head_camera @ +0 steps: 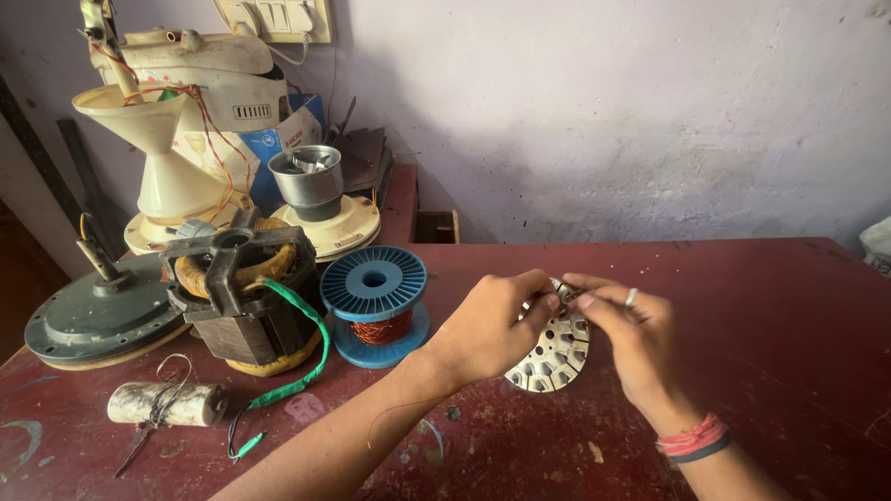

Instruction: The person winds enameled copper wire by hand through the slots of a circular motor armature disc on a workbench, repeatedly feeding and pressing the wire around the disc. They briefly lift and reposition the wire spool, then continue winding and adjusting the wire in the slots.

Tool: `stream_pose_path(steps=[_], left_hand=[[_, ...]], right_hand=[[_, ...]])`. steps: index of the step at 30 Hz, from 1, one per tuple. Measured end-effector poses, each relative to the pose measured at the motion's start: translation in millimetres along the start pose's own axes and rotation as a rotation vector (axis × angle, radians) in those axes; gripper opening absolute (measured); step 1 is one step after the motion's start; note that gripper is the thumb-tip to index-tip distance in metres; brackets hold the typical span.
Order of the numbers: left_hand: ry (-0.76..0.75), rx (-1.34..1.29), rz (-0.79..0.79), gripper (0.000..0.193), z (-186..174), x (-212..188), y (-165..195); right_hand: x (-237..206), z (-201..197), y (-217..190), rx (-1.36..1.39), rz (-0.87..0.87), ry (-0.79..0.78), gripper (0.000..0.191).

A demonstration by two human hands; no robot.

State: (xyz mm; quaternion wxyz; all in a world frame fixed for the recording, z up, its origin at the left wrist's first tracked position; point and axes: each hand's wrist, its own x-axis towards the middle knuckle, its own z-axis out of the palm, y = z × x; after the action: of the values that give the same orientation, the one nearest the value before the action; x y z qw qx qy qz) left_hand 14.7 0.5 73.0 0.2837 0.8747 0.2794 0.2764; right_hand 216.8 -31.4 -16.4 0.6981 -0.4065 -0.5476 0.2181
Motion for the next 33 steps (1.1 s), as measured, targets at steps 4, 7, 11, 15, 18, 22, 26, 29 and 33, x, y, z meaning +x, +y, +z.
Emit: stream_pose_path(steps=[4,7,11,15,18,22,26,29,33], left_hand=[[0.093,-0.001,0.113,0.021,2,0,-2],[0.115,-0.009,0.103,0.02,4,1,-6],[0.137,-0.008,0.104,0.021,6,2,-9],[0.145,-0.022,0.074,0.022,8,1,-8],[0.182,-0.082,0.034,0.02,12,0,-6],[0.247,-0.103,-0.047,0.02,18,0,-7],[0.327,-0.117,-0.02,0.02,25,2,-14],[0.359,-0.103,0.001,0.021,27,2,-18],[0.318,-0.124,-0.104,0.023,27,3,-21]], right_hand=[[1,-4,-4,0.086,0.103,0.139,0.012],[2,-3,-5,0.098,0.142,0.156,0.009],[1,1,-1,0.077,0.03,0.133,0.007],[0,2,4,0.115,0.136,0.167,0.005],[-1,2,9,0.123,0.192,0.194,0.005],[-1,2,14,0.234,0.197,0.217,0.011],[-3,2,15,0.131,0.109,0.104,0.012],[-3,4,10,0.082,0.234,0.117,0.022],[-3,8,2,0.109,0.304,0.112,0.024]])
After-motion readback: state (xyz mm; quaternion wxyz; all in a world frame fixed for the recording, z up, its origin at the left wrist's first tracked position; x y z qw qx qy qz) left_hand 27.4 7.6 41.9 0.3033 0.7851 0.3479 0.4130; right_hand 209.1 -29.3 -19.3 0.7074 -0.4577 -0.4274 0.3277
